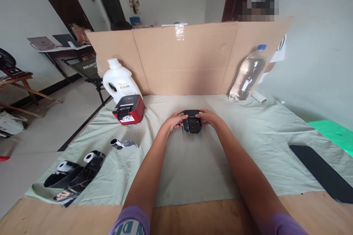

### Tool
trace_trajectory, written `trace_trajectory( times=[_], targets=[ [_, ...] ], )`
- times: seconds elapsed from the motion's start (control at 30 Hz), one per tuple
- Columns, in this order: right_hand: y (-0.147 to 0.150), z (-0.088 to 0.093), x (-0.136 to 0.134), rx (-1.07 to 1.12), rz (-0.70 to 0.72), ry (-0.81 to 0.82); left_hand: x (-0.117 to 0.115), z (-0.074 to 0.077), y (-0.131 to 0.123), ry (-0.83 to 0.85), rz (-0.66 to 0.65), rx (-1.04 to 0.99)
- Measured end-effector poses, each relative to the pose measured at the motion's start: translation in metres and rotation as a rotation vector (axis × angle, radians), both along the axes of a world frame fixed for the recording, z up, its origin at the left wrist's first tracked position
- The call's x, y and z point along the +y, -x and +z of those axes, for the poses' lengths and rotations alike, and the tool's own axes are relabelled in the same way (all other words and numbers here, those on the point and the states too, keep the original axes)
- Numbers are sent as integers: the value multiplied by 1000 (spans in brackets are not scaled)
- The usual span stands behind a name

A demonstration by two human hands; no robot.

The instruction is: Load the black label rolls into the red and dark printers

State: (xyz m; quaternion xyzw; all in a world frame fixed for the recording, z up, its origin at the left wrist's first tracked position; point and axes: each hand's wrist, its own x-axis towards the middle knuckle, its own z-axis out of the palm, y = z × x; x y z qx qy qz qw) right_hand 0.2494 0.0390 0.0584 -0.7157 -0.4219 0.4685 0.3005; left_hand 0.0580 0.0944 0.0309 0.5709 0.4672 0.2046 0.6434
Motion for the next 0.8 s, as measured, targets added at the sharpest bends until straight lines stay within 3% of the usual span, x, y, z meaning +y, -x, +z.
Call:
trace_trajectory(
  times=[0.8],
  targets=[
    [-11, 0, -4, 67, 20, 12, -3, -6, 5, 27, 14, -98]
  ],
)
